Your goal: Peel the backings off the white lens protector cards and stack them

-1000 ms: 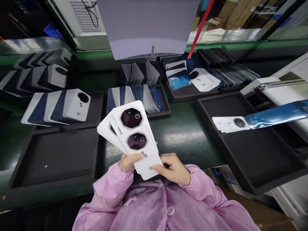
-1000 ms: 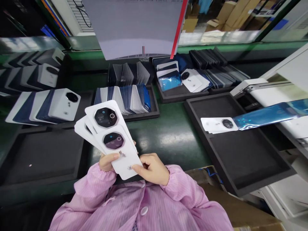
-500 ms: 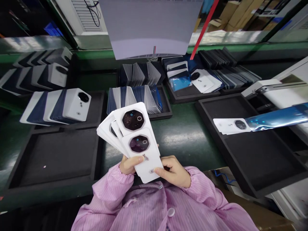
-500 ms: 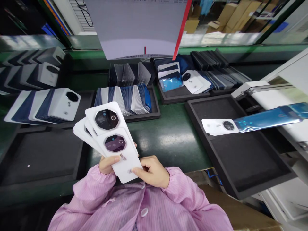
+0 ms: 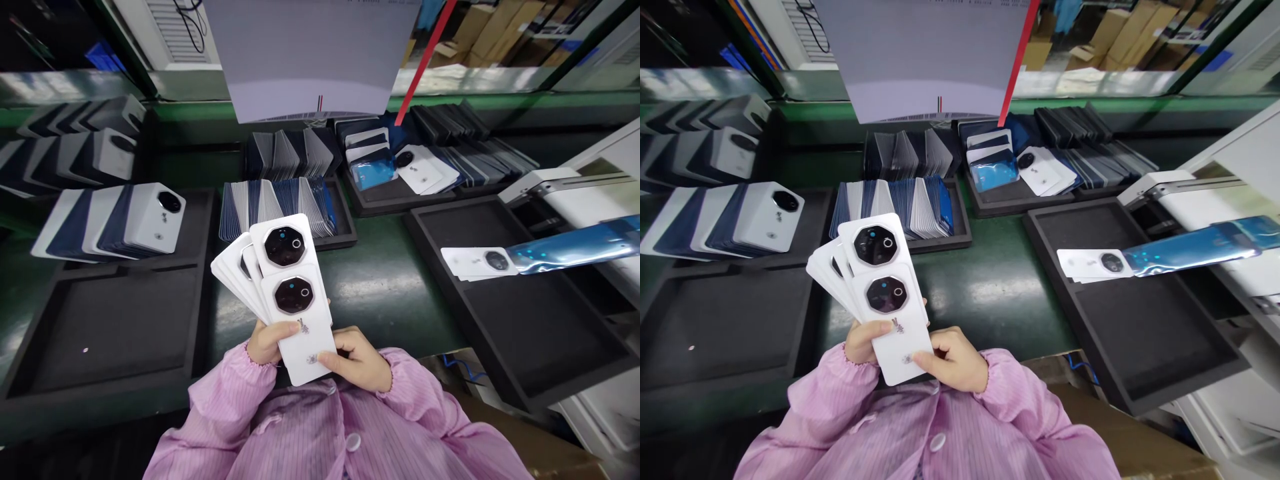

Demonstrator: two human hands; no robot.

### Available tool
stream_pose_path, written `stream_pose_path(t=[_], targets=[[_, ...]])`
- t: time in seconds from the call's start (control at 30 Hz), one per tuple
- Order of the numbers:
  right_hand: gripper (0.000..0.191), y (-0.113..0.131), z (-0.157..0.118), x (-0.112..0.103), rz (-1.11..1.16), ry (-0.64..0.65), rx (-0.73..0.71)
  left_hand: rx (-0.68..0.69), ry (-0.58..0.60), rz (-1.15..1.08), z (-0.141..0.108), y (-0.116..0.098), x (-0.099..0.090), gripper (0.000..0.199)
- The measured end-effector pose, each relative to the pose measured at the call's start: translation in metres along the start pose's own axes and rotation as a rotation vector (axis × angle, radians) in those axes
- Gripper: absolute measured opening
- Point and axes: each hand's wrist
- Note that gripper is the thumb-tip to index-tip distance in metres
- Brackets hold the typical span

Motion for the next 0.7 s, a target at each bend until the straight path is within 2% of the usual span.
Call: stream_pose_path(t=[0.23,0.43,0.53,0.63,0.7], targets=[[0.036,0.0,0.0,-0.007,-0.067,-0.054,-0.033,0.029,-0.021,0.037,-0.002,0.007,-0.004,0.056],[0.034,-0.004,-0.019,-0.048,0.149,-0.047,0.143,0.069,-0.082,-0.002,0.0,0.009,-0.002,0.06],[0.032,0.0,-0.027,-0.067,0.172,-0.136,0.113,0.079,-0.142,-0.04,0.005,0.009,0.002,0.058],[0.03,0.01,-0.022,-0.068,0.142,-0.215,0.089,0.102,-0.162,-0.07,0.009,0.012,0.004,0.058],[0.031,0.015,-0.012,-0.061,0.124,-0.178,0.106,0.135,-0.149,-0.077,0.011,0.015,0.005,0.06]])
Point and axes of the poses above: each hand's wrist, its own z-axis towards the middle knuckle, its own x-axis out of the palm, y = z × x, and after that the axes turned 11 degrees about z, right-handed
